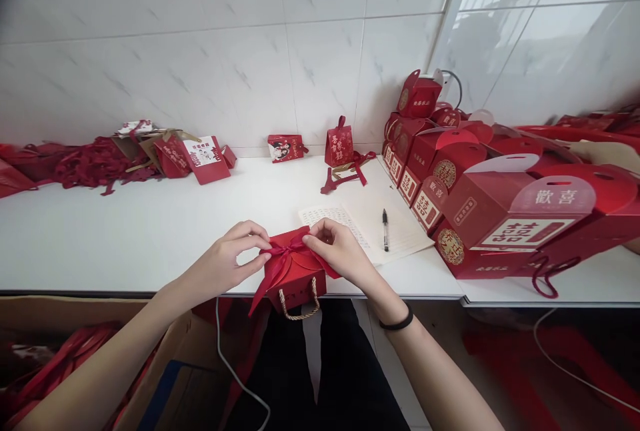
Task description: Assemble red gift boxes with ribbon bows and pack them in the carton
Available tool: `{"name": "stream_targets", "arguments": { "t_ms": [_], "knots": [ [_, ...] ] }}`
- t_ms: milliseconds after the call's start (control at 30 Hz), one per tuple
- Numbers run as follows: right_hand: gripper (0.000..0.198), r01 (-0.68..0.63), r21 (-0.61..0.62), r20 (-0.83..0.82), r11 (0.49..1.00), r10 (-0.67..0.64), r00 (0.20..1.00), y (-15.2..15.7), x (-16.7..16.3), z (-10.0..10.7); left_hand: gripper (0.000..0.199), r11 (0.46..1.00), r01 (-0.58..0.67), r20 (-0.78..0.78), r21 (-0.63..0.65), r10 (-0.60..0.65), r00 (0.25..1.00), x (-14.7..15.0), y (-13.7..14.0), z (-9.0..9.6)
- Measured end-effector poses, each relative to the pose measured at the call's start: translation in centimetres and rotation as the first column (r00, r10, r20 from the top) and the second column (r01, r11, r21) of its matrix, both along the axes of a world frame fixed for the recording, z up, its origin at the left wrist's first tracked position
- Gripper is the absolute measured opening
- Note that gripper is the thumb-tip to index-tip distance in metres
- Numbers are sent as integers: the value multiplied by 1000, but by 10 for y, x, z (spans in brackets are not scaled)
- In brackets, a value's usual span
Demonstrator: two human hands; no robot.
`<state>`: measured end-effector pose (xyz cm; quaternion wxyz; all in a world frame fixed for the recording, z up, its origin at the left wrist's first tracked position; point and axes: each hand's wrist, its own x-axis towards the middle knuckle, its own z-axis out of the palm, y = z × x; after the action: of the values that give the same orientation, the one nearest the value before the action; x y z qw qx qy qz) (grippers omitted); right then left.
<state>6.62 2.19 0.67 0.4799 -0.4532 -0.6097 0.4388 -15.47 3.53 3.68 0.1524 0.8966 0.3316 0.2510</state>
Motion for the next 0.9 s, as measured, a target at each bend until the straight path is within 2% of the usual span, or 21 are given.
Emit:
{"name": "stream_targets", "arguments": {
  "t_ms": [167, 300, 433, 567, 900],
  "knots": [
    [34, 11, -31, -23, 999, -12, 1000, -3, -2, 2, 16, 985, -58, 5, -161, 60, 998, -2, 2, 6],
    [35, 24, -35, -6, 999, -24, 1000, -4, -2, 3, 14, 966, -46, -36, -255, 38, 999, -4, -1, 14],
    [35, 23, -45, -15, 999, -24, 1000, -4, -1, 2, 13, 973, 20, -48, -232, -32, 998, -5, -3, 19],
    [35, 32, -29, -7, 999, -33, 999, -3, 0, 2, 17, 982, 38, -29, -184, -44, 999, -5, 1, 21],
    [35, 60, -22, -14, 998, -60, 998, -3, 3, 0, 13, 992, -101, -97, -77, 93, 991, -1, -2, 22]
  ]
}}
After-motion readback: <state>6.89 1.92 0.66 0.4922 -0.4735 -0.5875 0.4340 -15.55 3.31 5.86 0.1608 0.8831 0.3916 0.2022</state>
